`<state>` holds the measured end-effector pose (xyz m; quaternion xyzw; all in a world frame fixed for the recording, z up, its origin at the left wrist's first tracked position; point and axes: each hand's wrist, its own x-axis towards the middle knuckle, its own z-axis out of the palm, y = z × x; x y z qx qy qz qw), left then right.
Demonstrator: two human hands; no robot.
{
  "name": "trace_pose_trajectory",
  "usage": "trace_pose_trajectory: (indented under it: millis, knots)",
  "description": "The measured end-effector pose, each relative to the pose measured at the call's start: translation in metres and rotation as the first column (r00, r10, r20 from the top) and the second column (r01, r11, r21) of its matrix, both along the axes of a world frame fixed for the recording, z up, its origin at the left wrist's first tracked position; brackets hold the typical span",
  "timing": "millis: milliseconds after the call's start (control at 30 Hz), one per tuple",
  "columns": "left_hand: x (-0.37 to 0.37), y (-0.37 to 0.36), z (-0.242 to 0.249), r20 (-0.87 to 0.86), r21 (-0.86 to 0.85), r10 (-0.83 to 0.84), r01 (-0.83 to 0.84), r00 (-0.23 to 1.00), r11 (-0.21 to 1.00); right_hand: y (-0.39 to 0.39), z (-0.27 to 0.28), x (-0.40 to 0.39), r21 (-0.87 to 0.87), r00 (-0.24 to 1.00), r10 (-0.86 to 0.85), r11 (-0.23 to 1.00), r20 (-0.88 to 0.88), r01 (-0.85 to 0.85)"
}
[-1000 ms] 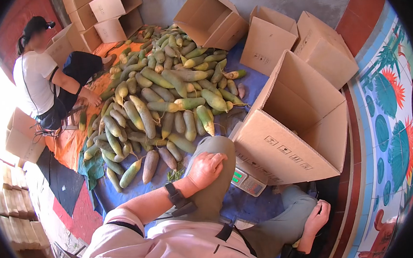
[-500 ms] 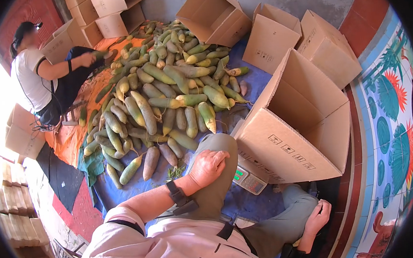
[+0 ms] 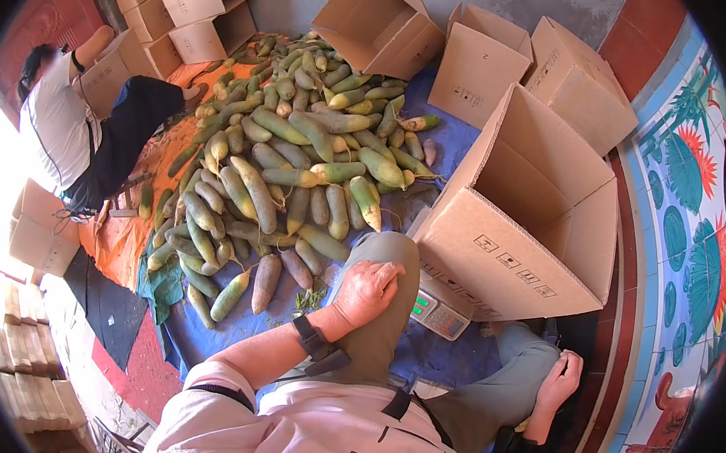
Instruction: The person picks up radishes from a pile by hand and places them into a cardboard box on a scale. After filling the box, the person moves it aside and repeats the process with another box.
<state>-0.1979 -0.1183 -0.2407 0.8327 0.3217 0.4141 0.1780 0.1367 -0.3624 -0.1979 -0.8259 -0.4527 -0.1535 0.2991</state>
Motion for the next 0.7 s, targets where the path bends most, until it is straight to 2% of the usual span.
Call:
trace_pose_trajectory:
  millis: [433,600,700]
  knots:
    - [0.000,-0.001,0.000,0.008,0.011,0.019,-0.019,1.000,1.000,0.000,0.002,-0.002,0.003,1.000,0.004,1.000,-0.005,-0.004]
    - [-0.007,0.005,-0.001,0.096,-0.103,0.094,-0.084,0.991,0.991,-0.003,0.001,0.001,-0.011,1.000,0.009,1.000,-0.004,-0.009]
    - [-0.028,0.017,-0.003,0.074,-0.287,0.245,-0.214,0.967,0.934,-0.005,0.000,0.002,-0.023,1.000,0.005,1.000,0.000,-0.005]
